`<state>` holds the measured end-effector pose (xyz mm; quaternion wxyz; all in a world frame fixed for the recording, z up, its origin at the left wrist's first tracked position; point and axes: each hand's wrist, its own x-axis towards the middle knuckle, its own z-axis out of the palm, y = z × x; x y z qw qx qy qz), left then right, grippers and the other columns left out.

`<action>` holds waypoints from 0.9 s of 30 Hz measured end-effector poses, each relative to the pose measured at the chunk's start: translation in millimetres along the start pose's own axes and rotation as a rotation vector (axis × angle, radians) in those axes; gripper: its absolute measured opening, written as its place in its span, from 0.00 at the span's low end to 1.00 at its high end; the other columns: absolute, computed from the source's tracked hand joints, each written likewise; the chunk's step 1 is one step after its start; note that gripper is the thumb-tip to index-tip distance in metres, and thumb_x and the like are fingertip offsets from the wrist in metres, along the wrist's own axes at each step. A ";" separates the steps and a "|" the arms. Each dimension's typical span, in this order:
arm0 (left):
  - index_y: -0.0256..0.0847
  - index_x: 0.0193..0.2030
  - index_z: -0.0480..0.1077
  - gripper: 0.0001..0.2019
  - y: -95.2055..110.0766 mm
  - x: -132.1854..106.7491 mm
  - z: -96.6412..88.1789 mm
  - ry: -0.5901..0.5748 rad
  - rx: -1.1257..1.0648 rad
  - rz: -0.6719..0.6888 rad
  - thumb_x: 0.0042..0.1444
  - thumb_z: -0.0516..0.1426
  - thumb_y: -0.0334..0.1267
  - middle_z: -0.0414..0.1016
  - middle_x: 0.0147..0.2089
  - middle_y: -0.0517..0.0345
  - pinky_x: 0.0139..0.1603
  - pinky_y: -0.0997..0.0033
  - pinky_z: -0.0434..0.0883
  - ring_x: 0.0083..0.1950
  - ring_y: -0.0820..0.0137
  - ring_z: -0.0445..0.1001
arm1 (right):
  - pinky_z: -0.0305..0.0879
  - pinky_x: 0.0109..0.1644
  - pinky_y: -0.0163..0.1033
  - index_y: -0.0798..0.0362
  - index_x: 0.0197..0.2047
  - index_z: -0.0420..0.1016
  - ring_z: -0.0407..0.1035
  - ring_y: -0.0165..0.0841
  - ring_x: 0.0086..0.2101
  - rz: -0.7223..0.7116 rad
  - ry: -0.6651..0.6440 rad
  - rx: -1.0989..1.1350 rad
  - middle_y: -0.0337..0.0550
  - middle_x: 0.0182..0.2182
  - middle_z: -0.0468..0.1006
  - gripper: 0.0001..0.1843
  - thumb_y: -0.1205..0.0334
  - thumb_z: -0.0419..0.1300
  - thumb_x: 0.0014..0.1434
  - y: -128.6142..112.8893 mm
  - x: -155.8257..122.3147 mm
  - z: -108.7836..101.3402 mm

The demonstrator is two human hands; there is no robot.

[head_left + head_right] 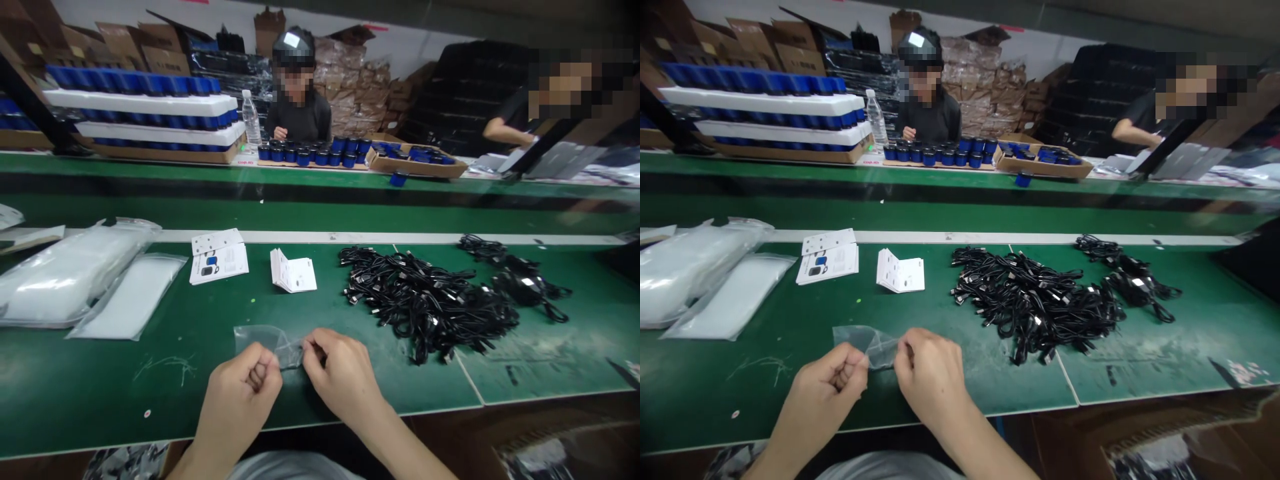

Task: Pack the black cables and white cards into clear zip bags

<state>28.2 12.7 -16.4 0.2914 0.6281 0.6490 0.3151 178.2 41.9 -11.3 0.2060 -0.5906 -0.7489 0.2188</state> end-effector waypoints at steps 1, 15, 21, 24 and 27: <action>0.43 0.19 0.56 0.12 -0.2 -0.4 -0.6 0.001 -0.010 -0.008 0.53 0.49 0.39 0.53 0.16 0.70 0.21 0.78 0.58 0.19 0.77 0.56 | 0.52 0.28 0.33 0.51 0.27 0.72 0.68 0.30 0.25 -0.025 -0.028 0.023 0.38 0.25 0.76 0.09 0.67 0.53 0.57 -0.7 1.1 -0.7; 0.42 0.20 0.62 0.11 -18.5 2.8 3.0 -0.056 -0.169 -0.131 0.51 0.52 0.40 0.64 0.16 0.67 0.22 0.77 0.66 0.20 0.74 0.66 | 0.67 0.41 0.37 0.58 0.54 0.61 0.70 0.35 0.40 0.116 -0.154 0.578 0.51 0.42 0.73 0.26 0.48 0.53 0.61 5.1 101.2 -25.8; 0.42 0.20 0.59 0.12 -19.1 2.2 2.2 -0.052 -0.177 -0.114 0.52 0.52 0.40 0.60 0.16 0.67 0.22 0.77 0.65 0.19 0.75 0.65 | 0.68 0.22 0.35 0.61 0.52 0.62 0.69 0.32 0.21 0.285 -0.322 0.618 0.45 0.26 0.74 0.36 0.44 0.65 0.48 3.4 150.8 -11.8; 0.42 0.20 0.60 0.11 -19.2 1.9 1.4 -0.060 -0.183 -0.113 0.52 0.53 0.39 0.61 0.16 0.68 0.22 0.77 0.64 0.20 0.75 0.64 | 0.69 0.23 0.35 0.58 0.48 0.64 0.69 0.30 0.20 0.312 -0.366 0.649 0.39 0.24 0.73 0.32 0.49 0.69 0.45 2.7 151.9 -15.6; 0.42 0.20 0.61 0.11 -18.1 1.4 1.5 -0.049 -0.206 -0.128 0.51 0.53 0.39 0.61 0.16 0.68 0.22 0.77 0.64 0.19 0.75 0.64 | 0.70 0.25 0.35 0.57 0.39 0.68 0.70 0.29 0.21 0.300 -0.376 0.669 0.39 0.24 0.73 0.19 0.52 0.66 0.51 3.2 150.0 -20.7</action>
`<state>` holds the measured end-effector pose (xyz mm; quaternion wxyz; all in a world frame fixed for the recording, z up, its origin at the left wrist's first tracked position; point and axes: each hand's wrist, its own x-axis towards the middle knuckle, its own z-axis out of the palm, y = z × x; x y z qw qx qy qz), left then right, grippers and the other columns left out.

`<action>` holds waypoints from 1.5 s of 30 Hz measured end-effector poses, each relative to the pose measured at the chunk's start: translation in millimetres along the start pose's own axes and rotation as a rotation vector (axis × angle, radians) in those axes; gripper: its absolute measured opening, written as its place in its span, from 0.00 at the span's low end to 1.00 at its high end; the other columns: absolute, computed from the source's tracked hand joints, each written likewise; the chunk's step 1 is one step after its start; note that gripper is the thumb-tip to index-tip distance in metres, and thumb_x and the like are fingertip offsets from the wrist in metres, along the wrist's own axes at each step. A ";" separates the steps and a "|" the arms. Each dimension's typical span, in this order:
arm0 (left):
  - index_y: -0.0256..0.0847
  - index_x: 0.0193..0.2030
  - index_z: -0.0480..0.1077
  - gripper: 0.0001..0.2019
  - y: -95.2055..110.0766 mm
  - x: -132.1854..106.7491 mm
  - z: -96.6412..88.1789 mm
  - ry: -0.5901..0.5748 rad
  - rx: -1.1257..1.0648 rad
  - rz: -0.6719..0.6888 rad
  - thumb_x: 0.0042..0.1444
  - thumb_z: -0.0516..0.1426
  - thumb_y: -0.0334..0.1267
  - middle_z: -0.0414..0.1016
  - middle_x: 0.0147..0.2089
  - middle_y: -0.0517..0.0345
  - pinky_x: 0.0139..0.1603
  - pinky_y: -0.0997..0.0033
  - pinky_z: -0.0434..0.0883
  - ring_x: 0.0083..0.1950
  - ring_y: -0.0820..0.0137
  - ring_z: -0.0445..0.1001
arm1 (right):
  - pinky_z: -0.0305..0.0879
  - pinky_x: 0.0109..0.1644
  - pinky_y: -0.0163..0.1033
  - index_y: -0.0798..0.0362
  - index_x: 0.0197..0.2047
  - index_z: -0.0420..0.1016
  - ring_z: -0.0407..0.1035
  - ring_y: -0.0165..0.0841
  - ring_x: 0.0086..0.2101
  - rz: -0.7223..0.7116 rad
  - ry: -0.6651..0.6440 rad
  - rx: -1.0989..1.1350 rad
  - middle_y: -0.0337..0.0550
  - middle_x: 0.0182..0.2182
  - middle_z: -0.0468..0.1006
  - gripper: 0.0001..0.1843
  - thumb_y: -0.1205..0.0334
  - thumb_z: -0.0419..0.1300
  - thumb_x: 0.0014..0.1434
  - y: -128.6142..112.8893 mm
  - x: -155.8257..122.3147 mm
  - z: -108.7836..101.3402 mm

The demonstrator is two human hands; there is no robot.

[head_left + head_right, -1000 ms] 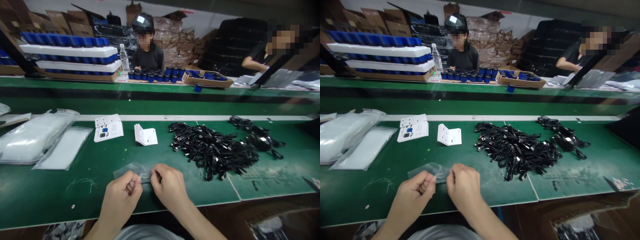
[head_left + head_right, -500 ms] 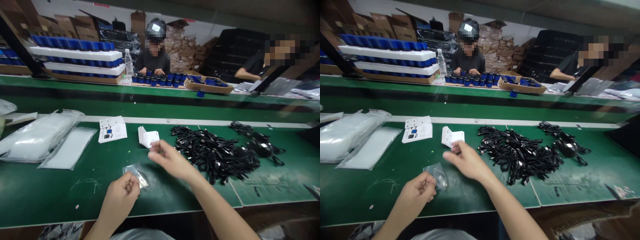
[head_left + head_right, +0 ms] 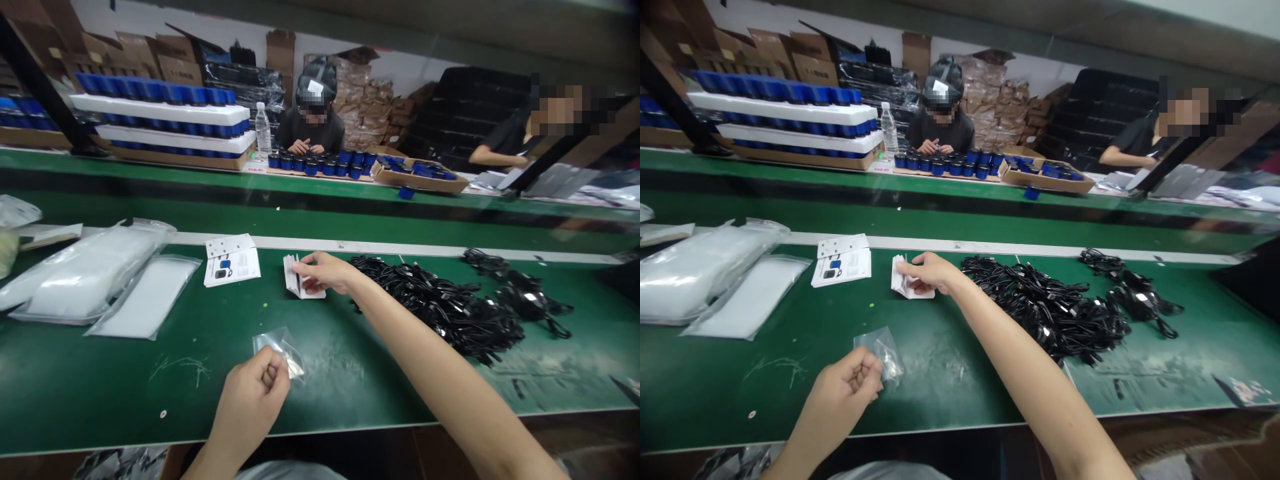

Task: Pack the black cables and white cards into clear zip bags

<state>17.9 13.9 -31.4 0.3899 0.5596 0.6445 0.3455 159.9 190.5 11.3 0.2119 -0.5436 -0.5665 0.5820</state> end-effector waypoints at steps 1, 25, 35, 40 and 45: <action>0.42 0.19 0.61 0.12 0.5 -0.2 0.3 0.007 -0.014 -0.007 0.51 0.54 0.39 0.61 0.15 0.68 0.22 0.77 0.64 0.19 0.75 0.64 | 0.70 0.25 0.35 0.57 0.35 0.69 0.70 0.29 0.21 -0.011 -0.002 -0.004 0.40 0.23 0.74 0.15 0.54 0.64 0.53 0.4 -1.1 -1.0; 0.39 0.27 0.64 0.13 6.9 4.2 -2.5 0.256 -0.479 -0.125 0.54 0.56 0.46 0.78 0.24 0.58 0.24 0.76 0.71 0.22 0.74 0.74 | 0.60 0.32 0.36 0.54 0.28 0.69 0.67 0.32 0.26 -0.880 0.674 -0.471 0.41 0.24 0.74 0.08 0.69 0.58 0.59 47.2 -115.2 28.5; 0.41 0.30 0.63 0.18 5.0 9.6 -11.8 0.354 -0.594 -0.081 0.50 0.57 0.55 0.78 0.29 0.61 0.32 0.70 0.77 0.31 0.70 0.78 | 0.65 0.32 0.38 0.57 0.36 0.72 0.72 0.33 0.29 -1.101 0.556 -0.550 0.46 0.27 0.79 0.07 0.77 0.58 0.55 67.2 -138.3 62.5; 0.41 0.32 0.63 0.16 1.3 7.0 -10.5 0.352 -0.617 -0.073 0.52 0.57 0.54 0.75 0.27 0.63 0.27 0.73 0.74 0.27 0.72 0.76 | 0.65 0.33 0.37 0.58 0.38 0.73 0.72 0.32 0.32 -1.181 0.539 -0.622 0.46 0.30 0.80 0.08 0.76 0.55 0.58 65.9 -138.7 63.8; 0.42 0.32 0.64 0.13 -3.6 8.8 -9.2 0.391 -0.584 -0.070 0.54 0.55 0.50 0.70 0.24 0.67 0.22 0.78 0.67 0.23 0.75 0.69 | 0.66 0.34 0.38 0.60 0.36 0.75 0.71 0.34 0.33 -1.285 0.507 -0.729 0.46 0.29 0.79 0.07 0.73 0.56 0.58 62.4 -142.5 78.7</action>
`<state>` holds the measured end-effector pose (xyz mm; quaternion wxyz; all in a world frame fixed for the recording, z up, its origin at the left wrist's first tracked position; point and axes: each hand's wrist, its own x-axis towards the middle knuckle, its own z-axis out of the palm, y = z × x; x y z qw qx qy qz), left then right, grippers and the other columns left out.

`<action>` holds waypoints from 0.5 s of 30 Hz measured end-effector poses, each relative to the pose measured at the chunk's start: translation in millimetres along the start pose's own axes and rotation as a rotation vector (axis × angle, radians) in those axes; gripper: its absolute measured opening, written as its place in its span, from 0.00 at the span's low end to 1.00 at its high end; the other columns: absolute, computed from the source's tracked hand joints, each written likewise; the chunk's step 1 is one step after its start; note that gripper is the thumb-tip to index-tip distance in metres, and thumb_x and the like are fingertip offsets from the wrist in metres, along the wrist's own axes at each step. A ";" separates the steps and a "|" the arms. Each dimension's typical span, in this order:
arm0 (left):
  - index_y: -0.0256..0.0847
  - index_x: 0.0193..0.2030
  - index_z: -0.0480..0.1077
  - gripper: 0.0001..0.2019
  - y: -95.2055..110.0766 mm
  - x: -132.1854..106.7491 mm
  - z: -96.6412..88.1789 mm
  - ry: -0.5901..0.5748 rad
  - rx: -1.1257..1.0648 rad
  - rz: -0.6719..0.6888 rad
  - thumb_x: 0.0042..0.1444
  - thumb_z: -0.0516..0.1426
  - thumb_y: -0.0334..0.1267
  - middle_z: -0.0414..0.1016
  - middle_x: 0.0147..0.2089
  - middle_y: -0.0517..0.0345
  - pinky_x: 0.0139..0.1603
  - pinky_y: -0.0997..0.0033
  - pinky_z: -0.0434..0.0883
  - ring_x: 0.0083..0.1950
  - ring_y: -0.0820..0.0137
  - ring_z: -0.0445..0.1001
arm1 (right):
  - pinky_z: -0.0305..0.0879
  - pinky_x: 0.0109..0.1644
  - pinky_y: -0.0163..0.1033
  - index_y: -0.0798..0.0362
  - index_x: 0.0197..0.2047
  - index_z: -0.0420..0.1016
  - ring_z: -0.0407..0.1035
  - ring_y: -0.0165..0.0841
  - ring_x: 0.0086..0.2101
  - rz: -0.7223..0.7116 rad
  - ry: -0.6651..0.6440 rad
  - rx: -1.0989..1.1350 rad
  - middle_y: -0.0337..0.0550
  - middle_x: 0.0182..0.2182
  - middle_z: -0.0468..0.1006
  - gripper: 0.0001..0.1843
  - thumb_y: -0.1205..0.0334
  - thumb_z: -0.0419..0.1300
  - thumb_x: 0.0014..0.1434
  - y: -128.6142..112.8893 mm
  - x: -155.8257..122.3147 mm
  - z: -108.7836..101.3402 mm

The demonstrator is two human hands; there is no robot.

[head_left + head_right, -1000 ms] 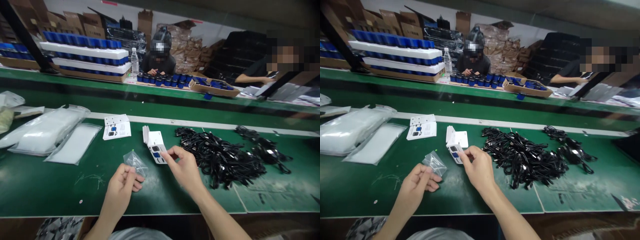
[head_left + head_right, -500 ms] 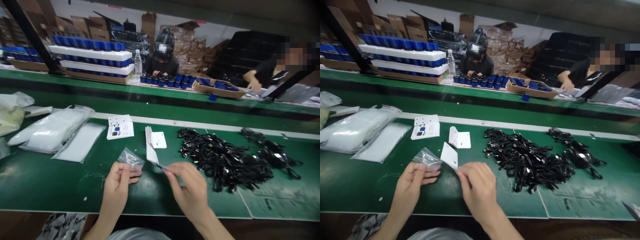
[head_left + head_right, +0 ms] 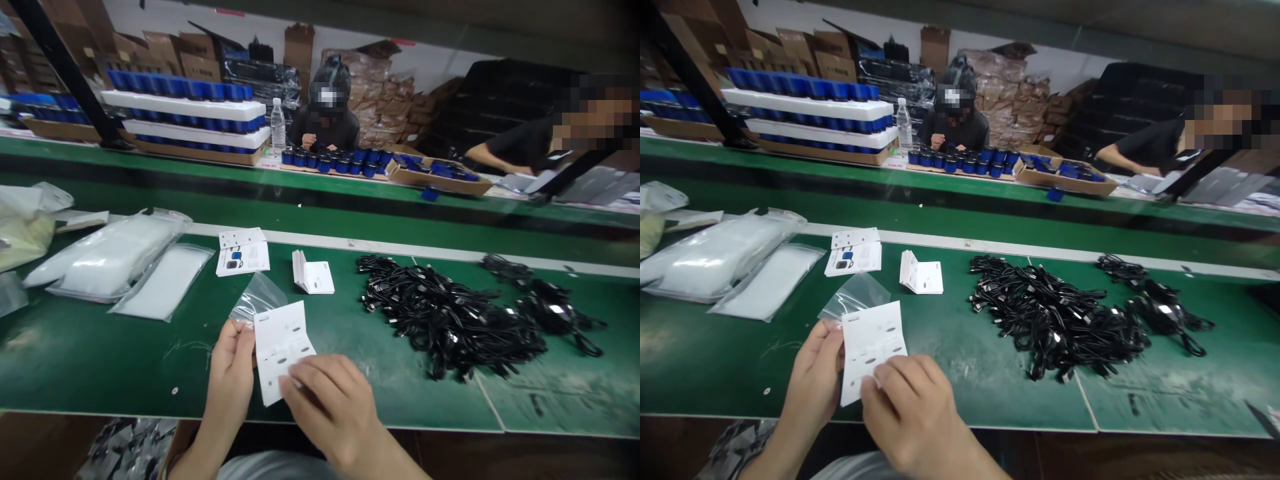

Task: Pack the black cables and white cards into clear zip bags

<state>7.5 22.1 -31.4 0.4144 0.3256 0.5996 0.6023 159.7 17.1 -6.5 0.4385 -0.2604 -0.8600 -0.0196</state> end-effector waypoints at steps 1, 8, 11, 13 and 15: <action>0.42 0.30 0.64 0.13 0.4 0.7 0.0 0.011 0.018 0.011 0.54 0.56 0.50 0.68 0.23 0.67 0.22 0.79 0.66 0.23 0.76 0.67 | 0.66 0.34 0.38 0.60 0.35 0.76 0.71 0.34 0.33 -0.012 0.014 0.002 0.46 0.28 0.79 0.06 0.73 0.57 0.58 -3.7 1.0 2.5; 0.42 0.27 0.62 0.14 3.7 4.0 -0.6 -0.005 0.074 0.070 0.55 0.55 0.48 0.64 0.18 0.69 0.18 0.80 0.62 0.18 0.77 0.63 | 0.66 0.34 0.36 0.57 0.35 0.75 0.71 0.32 0.30 0.130 0.106 0.110 0.43 0.27 0.78 0.10 0.72 0.53 0.61 -7.4 3.6 0.5; 0.43 0.29 0.62 0.11 4.8 1.8 0.1 0.030 0.066 0.120 0.58 0.52 0.46 0.69 0.23 0.66 0.23 0.76 0.67 0.23 0.74 0.70 | 0.63 0.28 0.32 0.55 0.32 0.74 0.69 0.29 0.25 0.509 0.086 0.246 0.41 0.24 0.76 0.08 0.68 0.55 0.60 0.8 4.8 -8.3; 0.43 0.33 0.63 0.09 7.5 -1.6 2.5 0.101 0.076 0.185 0.59 0.51 0.44 0.72 0.30 0.63 0.37 0.73 0.70 0.35 0.72 0.73 | 0.59 0.24 0.31 0.54 0.27 0.73 0.65 0.28 0.21 0.781 0.007 0.353 0.38 0.20 0.72 0.11 0.63 0.56 0.60 3.1 7.8 -10.5; 0.43 0.33 0.64 0.08 10.9 -5.0 6.2 0.128 0.093 0.230 0.60 0.51 0.43 0.71 0.28 0.65 0.41 0.74 0.68 0.35 0.73 0.72 | 0.56 0.21 0.30 0.55 0.24 0.71 0.62 0.27 0.19 1.016 -0.093 0.531 0.36 0.17 0.68 0.14 0.58 0.57 0.58 1.5 12.0 -8.4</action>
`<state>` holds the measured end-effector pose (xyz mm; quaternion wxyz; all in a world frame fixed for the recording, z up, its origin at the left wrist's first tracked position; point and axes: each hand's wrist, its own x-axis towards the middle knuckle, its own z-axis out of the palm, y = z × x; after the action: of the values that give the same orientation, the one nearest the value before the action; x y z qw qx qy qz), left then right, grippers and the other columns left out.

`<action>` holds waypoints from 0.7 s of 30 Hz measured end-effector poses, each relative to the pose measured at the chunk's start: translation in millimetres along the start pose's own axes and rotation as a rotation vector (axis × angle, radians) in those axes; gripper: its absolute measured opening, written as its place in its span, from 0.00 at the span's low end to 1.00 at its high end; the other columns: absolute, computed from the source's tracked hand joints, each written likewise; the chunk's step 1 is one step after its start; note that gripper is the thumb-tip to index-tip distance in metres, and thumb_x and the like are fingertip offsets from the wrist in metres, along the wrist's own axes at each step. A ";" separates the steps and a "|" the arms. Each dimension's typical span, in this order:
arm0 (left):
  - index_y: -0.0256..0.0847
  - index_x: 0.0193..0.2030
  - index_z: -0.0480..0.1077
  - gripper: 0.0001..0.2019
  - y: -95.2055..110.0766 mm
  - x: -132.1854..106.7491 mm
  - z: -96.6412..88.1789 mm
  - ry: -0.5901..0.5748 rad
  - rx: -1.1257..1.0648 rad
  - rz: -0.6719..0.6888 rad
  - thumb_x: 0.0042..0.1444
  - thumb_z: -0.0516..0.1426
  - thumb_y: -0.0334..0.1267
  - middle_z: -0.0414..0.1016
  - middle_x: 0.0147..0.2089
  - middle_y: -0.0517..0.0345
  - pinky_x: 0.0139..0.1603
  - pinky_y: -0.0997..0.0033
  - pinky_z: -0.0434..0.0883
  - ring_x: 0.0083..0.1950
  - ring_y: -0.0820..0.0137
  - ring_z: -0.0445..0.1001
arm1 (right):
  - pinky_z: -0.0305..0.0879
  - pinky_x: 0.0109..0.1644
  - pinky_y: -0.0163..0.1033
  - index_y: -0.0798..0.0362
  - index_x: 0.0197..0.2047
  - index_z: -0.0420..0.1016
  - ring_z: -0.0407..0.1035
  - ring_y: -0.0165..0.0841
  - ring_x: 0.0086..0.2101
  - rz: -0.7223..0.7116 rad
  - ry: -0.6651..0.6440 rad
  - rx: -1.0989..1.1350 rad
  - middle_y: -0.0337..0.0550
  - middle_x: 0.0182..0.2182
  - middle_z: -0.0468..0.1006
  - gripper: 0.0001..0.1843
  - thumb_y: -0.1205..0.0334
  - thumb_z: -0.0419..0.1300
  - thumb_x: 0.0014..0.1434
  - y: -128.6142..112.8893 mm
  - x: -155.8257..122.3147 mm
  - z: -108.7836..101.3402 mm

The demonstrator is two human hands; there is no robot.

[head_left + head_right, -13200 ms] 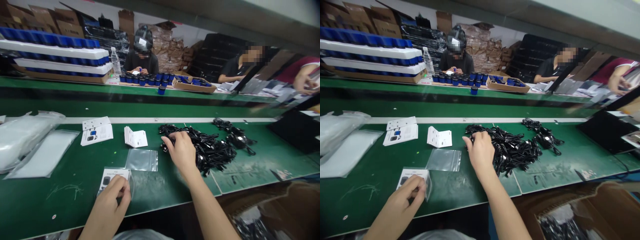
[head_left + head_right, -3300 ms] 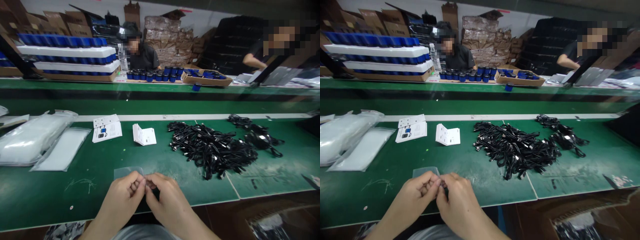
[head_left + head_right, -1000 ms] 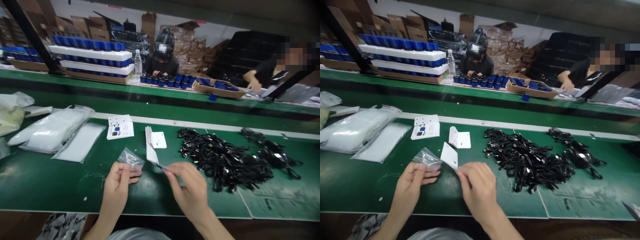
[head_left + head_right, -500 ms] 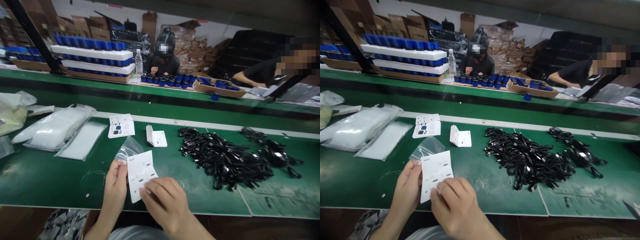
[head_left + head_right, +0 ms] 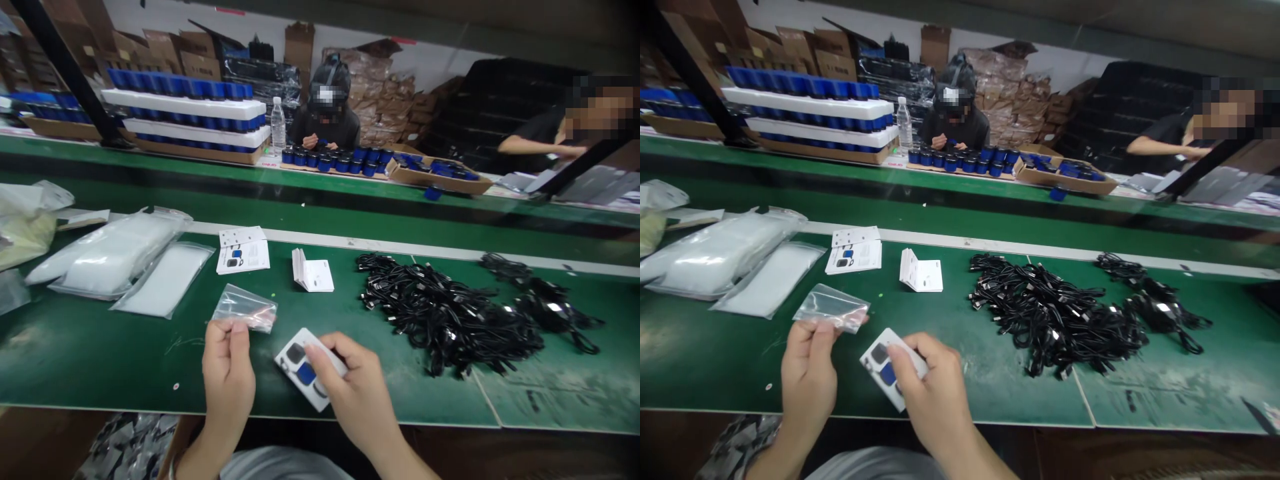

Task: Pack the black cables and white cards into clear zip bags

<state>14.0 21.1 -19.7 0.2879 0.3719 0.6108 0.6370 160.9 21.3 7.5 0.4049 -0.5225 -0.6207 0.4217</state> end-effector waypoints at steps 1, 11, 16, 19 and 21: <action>0.43 0.31 0.63 0.09 1.8 -1.0 1.6 -0.012 0.008 0.004 0.59 0.51 0.43 0.68 0.24 0.67 0.37 0.76 0.68 0.29 0.74 0.70 | 0.55 0.20 0.29 0.55 0.23 0.70 0.61 0.26 0.18 0.108 -0.063 0.090 0.35 0.17 0.67 0.15 0.56 0.58 0.57 -1.5 0.5 3.0; 0.43 0.26 0.58 0.14 -10.0 11.8 2.2 -0.118 0.023 -0.215 0.56 0.54 0.48 0.52 0.15 0.74 0.15 0.82 0.55 0.15 0.80 0.52 | 0.66 0.23 0.30 0.59 0.29 0.74 0.67 0.25 0.19 0.409 -0.482 0.928 0.40 0.20 0.72 0.23 0.44 0.59 0.55 -4.2 4.9 12.9; 0.43 0.27 0.59 0.14 -9.6 11.6 4.0 -0.141 0.009 -0.271 0.54 0.55 0.48 0.52 0.15 0.75 0.15 0.83 0.56 0.15 0.80 0.52 | 0.72 0.25 0.32 0.61 0.33 0.73 0.69 0.27 0.21 0.467 -0.490 0.974 0.42 0.22 0.74 0.25 0.42 0.62 0.51 -0.3 6.3 14.3; 0.43 0.27 0.59 0.14 -6.9 10.6 5.4 -0.148 0.011 -0.279 0.54 0.55 0.49 0.51 0.14 0.75 0.15 0.82 0.55 0.15 0.80 0.51 | 0.72 0.25 0.32 0.61 0.34 0.73 0.69 0.26 0.20 0.473 -0.512 0.988 0.41 0.22 0.74 0.27 0.41 0.63 0.49 2.5 5.3 14.9; 0.43 0.26 0.58 0.14 -6.2 10.6 5.4 -0.153 0.022 -0.271 0.54 0.55 0.49 0.51 0.14 0.75 0.14 0.82 0.55 0.14 0.80 0.51 | 0.72 0.26 0.31 0.61 0.34 0.73 0.70 0.26 0.21 0.462 -0.528 1.011 0.42 0.22 0.74 0.27 0.41 0.64 0.48 3.7 4.8 14.5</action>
<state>12.0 33.4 -24.6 0.4131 0.3365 0.6385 0.5553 147.8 25.0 -0.3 0.3332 -0.2644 -0.2939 0.8560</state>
